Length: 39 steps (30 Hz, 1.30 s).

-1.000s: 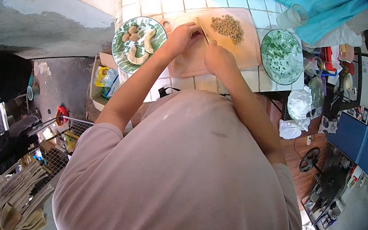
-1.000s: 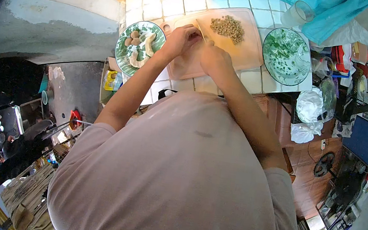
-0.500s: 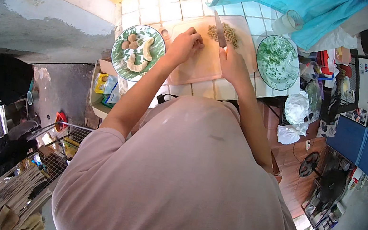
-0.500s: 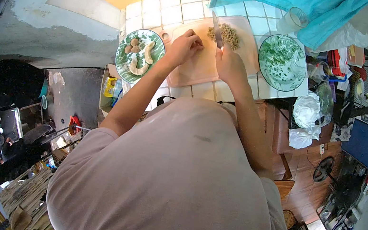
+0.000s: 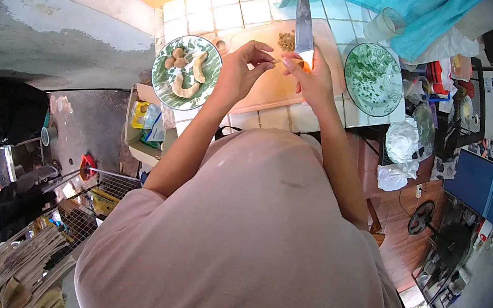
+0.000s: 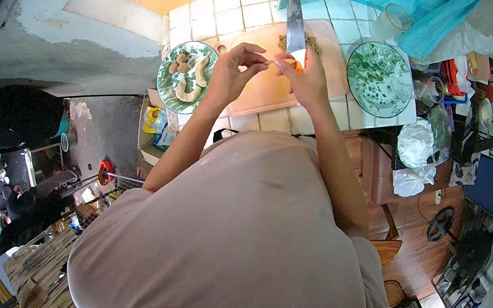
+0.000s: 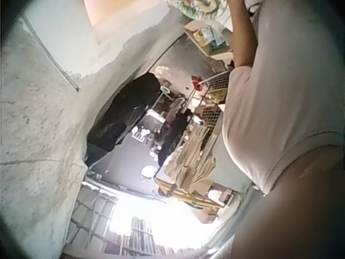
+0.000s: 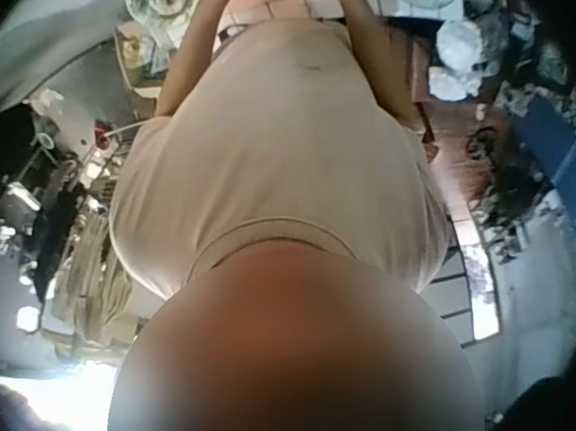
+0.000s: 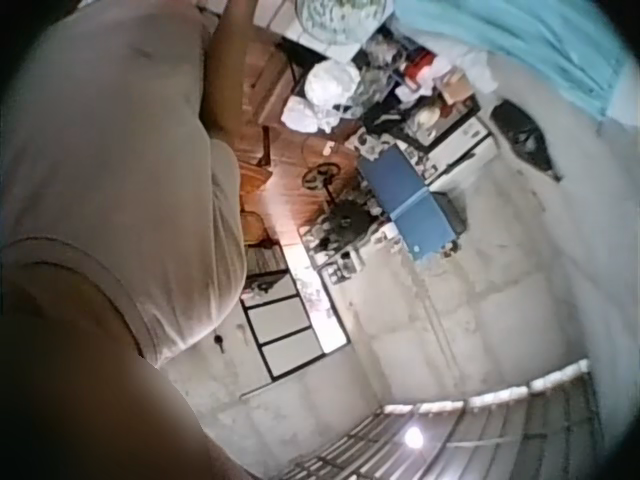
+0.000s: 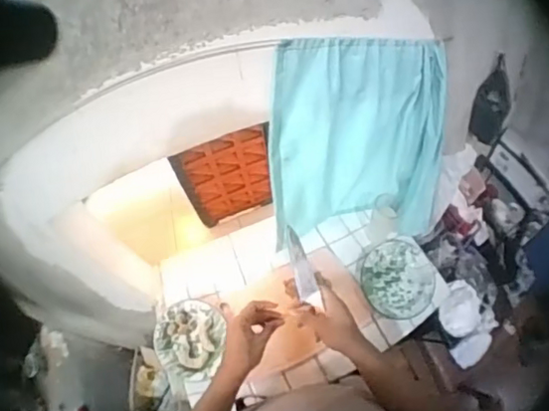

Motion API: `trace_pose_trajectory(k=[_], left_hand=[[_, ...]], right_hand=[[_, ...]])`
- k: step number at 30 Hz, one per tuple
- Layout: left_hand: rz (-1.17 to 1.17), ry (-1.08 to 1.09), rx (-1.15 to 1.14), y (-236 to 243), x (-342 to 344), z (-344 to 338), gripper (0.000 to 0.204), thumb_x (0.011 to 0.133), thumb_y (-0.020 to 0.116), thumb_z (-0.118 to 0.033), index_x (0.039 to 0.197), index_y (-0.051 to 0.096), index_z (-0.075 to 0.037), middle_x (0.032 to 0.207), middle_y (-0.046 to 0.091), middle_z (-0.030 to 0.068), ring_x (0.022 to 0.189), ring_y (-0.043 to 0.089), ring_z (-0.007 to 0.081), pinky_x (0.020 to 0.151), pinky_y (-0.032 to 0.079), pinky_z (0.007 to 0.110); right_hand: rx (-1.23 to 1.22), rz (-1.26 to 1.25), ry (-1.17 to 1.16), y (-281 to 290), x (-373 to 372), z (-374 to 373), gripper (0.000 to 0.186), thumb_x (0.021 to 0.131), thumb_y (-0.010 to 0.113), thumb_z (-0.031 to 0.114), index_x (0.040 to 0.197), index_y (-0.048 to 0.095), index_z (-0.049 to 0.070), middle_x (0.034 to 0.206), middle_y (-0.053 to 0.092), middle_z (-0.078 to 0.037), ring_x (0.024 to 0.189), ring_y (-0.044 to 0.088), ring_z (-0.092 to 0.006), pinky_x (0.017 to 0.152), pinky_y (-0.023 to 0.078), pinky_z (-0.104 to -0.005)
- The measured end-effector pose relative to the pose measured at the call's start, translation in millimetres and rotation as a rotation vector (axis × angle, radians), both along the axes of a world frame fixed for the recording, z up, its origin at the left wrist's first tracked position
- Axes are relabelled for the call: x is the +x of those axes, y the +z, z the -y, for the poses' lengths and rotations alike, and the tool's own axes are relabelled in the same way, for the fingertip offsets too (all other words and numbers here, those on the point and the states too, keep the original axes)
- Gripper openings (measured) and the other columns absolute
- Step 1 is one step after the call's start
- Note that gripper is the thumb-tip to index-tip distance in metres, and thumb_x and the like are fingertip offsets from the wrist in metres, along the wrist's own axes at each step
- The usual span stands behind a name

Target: Chopping garlic or ginger into small pieces on a cutting board using a knife.

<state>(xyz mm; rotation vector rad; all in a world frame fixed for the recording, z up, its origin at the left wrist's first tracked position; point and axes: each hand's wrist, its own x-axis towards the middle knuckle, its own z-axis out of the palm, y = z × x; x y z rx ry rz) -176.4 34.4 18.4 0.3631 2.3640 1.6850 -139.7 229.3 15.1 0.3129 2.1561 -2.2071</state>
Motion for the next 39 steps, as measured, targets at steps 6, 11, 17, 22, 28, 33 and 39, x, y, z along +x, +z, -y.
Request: trace_pose_trajectory(k=[6, 11, 17, 22, 28, 33, 39], left_hand=[[0.006, -0.009, -0.013, 14.8, 5.0, 2.4, 0.032, 0.092, 0.077, -0.003, 0.121, 0.064, -0.002, 0.097, 0.079, 0.0115, 0.09, 0.074, 0.0159, 0.083, 0.057, 0.031], [0.057, -0.032, -0.005, 17.7, 5.5, 2.5, 0.034, 0.092, 0.077, -0.003, 0.123, 0.063, -0.003, 0.098, 0.079, 0.0117, 0.089, 0.073, 0.0161, 0.084, 0.057, 0.031], [0.073, -0.036, 0.027, 9.2, 9.1, 2.7, 0.036, 0.093, 0.075, -0.003, 0.125, 0.061, -0.002, 0.098, 0.078, 0.0108, 0.087, 0.072, 0.0148, 0.08, 0.055, 0.03], [0.086, -0.041, 0.045, 4.5, 7.4, 2.7, 0.037, 0.092, 0.076, -0.001, 0.126, 0.061, -0.004, 0.099, 0.078, 0.0123, 0.091, 0.073, 0.016, 0.087, 0.057, 0.031], [0.048, -0.012, -0.057, -31.8, -13.9, 7.7, 0.017, 0.094, 0.072, -0.004, 0.111, 0.072, -0.001, 0.103, 0.079, 0.0117, 0.098, 0.075, 0.0178, 0.087, 0.057, 0.031], [-0.329, -0.078, -0.401, -75.4, -43.2, 0.9, 0.012, 0.092, 0.072, -0.005, 0.103, 0.077, -0.002, 0.1, 0.075, 0.0121, 0.093, 0.073, 0.0286, 0.082, 0.058, 0.036], [-0.379, 0.052, -0.279, -106.6, -47.8, 4.2, 0.014, 0.091, 0.074, -0.009, 0.103, 0.077, -0.002, 0.101, 0.07, 0.0145, 0.09, 0.071, 0.032, 0.081, 0.057, 0.039]], right_hand=[[-0.05, 0.03, 0.09, 2.0, -1.0, -1.3, 0.037, 0.095, 0.076, 0.017, 0.123, 0.055, 0.006, 0.104, 0.071, -0.004, 0.08, 0.072, -0.0108, 0.047, 0.044, -0.0226], [-0.065, 0.052, 0.074, -1.3, 1.0, -1.9, 0.031, 0.095, 0.077, 0.018, 0.116, 0.057, 0.006, 0.101, 0.068, -0.003, 0.076, 0.07, -0.0093, 0.047, 0.044, -0.0203], [-0.083, 0.077, 0.079, -3.1, 1.0, -1.1, 0.03, 0.095, 0.076, 0.018, 0.116, 0.059, 0.005, 0.1, 0.068, -0.002, 0.073, 0.07, -0.0091, 0.048, 0.044, -0.0202], [-0.08, 0.084, 0.07, -6.2, -0.2, -0.9, 0.029, 0.096, 0.076, 0.019, 0.117, 0.06, 0.006, 0.099, 0.068, -0.001, 0.072, 0.069, -0.0086, 0.048, 0.044, -0.0206], [0.255, 0.138, 0.084, -30.1, -5.7, -14.2, 0.027, 0.103, 0.062, 0.029, 0.116, 0.06, 0.005, 0.085, 0.069, -0.01, 0.072, 0.07, -0.018, 0.055, 0.048, -0.0306], [0.881, -0.099, 0.166, -49.3, 3.6, -3.0, 0.033, 0.106, 0.048, 0.032, 0.113, 0.057, 0.001, 0.08, 0.069, -0.027, 0.08, 0.071, -0.0459, 0.074, 0.055, -0.0546], [1.052, 0.1, 0.325, -43.6, 0.8, 12.4, 0.029, 0.107, 0.048, 0.029, 0.114, 0.055, 0.002, 0.084, 0.071, -0.028, 0.083, 0.071, -0.0482, 0.078, 0.054, -0.0584]])
